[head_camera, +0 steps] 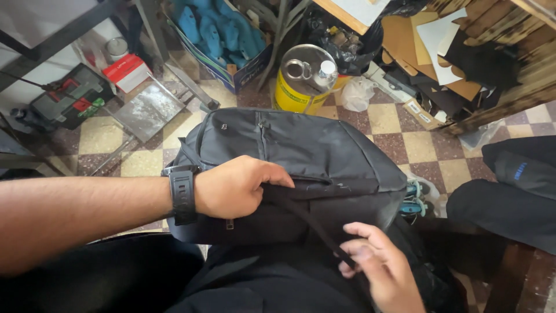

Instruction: The person uses pliers to remove a broken zipper pull from a black backpack. They then thread a new zipper pull onto the zipper track and attach it to the bag's zipper slider, completing the repair.

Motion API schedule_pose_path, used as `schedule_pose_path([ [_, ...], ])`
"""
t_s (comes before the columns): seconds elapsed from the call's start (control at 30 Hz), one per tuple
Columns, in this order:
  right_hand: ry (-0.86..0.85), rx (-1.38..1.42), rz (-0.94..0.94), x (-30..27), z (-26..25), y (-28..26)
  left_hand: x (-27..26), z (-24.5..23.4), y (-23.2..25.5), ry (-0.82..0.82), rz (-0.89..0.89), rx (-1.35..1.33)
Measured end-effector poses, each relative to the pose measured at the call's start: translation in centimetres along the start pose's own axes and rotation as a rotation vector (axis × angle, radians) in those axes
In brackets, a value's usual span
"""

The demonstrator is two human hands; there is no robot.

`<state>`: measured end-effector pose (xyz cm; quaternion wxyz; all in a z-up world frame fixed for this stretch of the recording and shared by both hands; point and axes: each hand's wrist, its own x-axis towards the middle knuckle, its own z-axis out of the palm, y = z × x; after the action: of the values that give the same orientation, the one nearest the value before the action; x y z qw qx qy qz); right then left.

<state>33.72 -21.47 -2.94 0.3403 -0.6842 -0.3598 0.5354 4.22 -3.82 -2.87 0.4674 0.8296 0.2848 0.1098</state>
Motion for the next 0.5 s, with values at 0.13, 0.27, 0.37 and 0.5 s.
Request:
schedule_pose_path([
  [0.13, 0.176, -0.113, -0.015, 0.6, 1.3, -1.4, 0.0, -0.4, 0.3, -0.024, -0.019, -0.010],
  [0.27, -0.088, 0.002, -0.018, 1.4, -1.4, -1.3, -0.1, -0.5, 0.3, -0.009, 0.020, -0.028],
  [0.37, -0.069, 0.001, -0.019, 2.0, -3.4, 0.3, 0.0, -0.4, -0.2, -0.024, -0.014, -0.005],
  [0.5, 0.046, -0.035, 0.050, 1.4, -3.6, -2.6, 0.3, -0.4, -0.6, -0.037, 0.023, 0.003],
])
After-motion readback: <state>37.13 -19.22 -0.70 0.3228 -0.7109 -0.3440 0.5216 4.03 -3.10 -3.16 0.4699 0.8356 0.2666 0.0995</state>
